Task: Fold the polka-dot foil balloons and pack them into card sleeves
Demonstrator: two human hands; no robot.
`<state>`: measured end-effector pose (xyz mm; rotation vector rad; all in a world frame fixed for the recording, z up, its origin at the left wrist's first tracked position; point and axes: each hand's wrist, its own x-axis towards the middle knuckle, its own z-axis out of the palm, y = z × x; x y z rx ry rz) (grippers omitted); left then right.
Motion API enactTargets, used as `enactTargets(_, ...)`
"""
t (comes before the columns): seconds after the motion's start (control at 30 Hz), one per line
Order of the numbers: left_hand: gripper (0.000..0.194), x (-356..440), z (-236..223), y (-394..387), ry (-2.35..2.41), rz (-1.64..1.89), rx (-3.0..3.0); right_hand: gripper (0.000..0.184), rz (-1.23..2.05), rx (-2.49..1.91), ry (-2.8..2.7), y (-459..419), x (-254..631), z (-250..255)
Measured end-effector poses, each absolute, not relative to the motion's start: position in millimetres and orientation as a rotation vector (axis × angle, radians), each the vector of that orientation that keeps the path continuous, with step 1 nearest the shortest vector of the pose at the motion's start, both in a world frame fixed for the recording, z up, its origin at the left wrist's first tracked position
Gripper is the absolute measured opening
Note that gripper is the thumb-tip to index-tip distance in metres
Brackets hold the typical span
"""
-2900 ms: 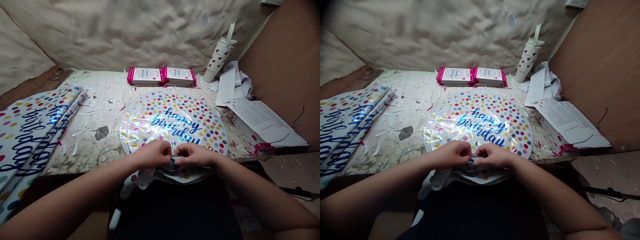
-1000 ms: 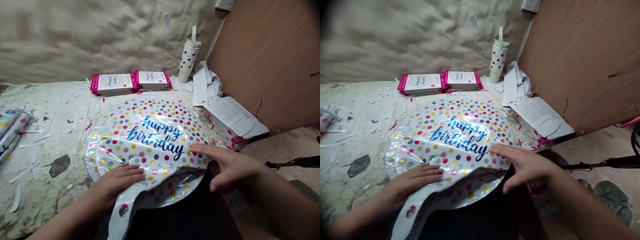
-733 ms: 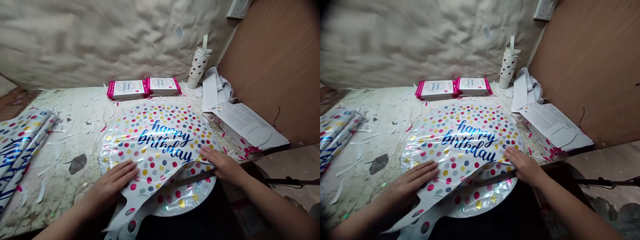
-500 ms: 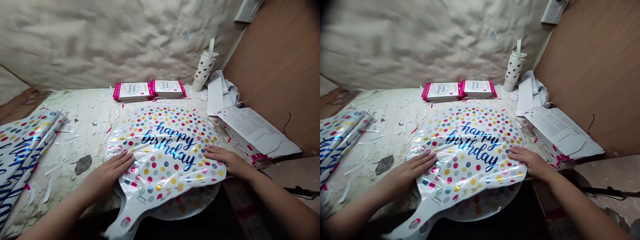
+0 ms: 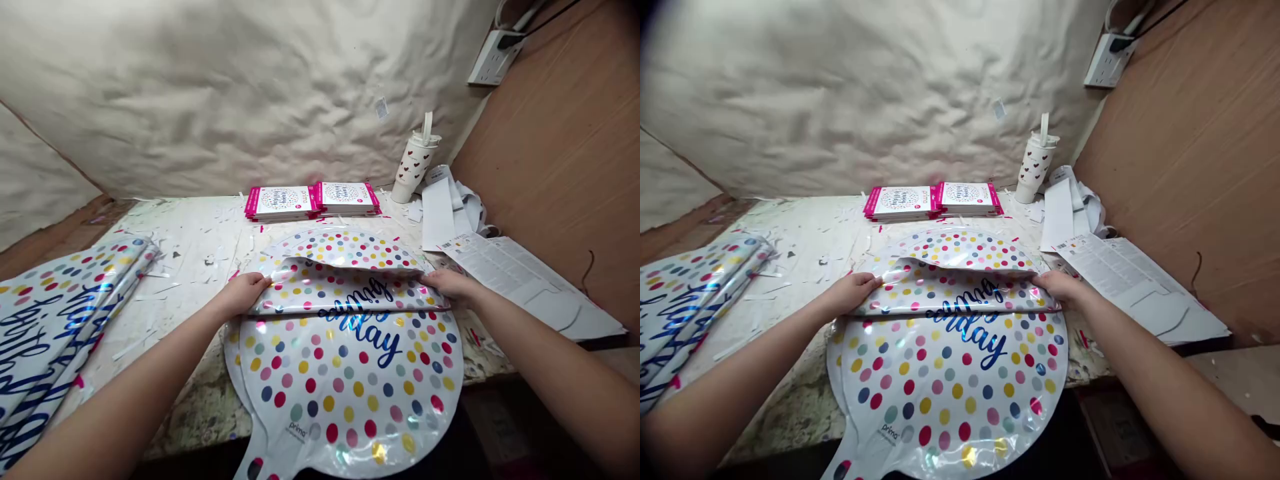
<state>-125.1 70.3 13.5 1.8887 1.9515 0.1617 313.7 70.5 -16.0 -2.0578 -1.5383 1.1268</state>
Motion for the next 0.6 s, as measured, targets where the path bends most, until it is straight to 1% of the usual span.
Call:
enactTargets(0.1, 0.034, -109.3, 14.8, 58.7, 2.051, 0.275, 2.027, 0.040, 1.238, -2.128, -1.515, 73.4, 310.5, -19.6)
enactTargets(0.17, 0.037, -93.2, 9.9, 38.4, 1.914, 0.375, 2.322, 0.039, 1.216, -2.171, -1.530, 73.5, 309.2, -19.8)
enactTargets(0.2, 0.039, -85.2, 5.4, 26.5, 1.752, 0.374, 2.495, 0.040, 1.175, -2.196, -1.546, 73.9, 309.3, -19.0)
enactTargets(0.27, 0.049, -73.0, -5.5, 4.5, 1.593, 0.242, 2.617, 0.041, 1.038, -2.259, -1.585, 76.7, 311.1, -15.0)
enactTargets(0.37, 0.066, -67.6, -18.0, -13.5, 1.620, 0.061, 2.561, 0.049, 0.736, -2.379, -1.629, 84.1, 310.4, -2.6)
enactTargets(0.43, 0.066, -69.4, -20.2, -15.1, 1.641, 0.036, 2.541, 0.060, 0.404, -2.439, -1.675, 84.9, 295.7, 7.4)
enactTargets(0.5, 0.060, -70.8, -19.0, -12.9, 1.642, 0.033, 2.541, 0.067, 0.070, -2.346, -1.790, 76.8, 261.2, 13.6)
enactTargets(0.53, 0.058, -70.7, -18.1, -11.6, 1.643, 0.027, 2.541, 0.066, -0.017, -2.213, -1.896, 69.0, 237.2, 14.0)
enactTargets(0.57, 0.057, -69.9, -17.4, -10.7, 1.647, 0.019, 2.539, 0.061, -0.011, -2.041, -2.037, 59.3, 210.6, 12.2)
enactTargets(0.6, 0.057, -68.8, -17.2, -10.2, 1.655, 0.006, 2.537, 0.058, 0.085, -1.828, -2.233, 48.6, 184.1, 8.3)
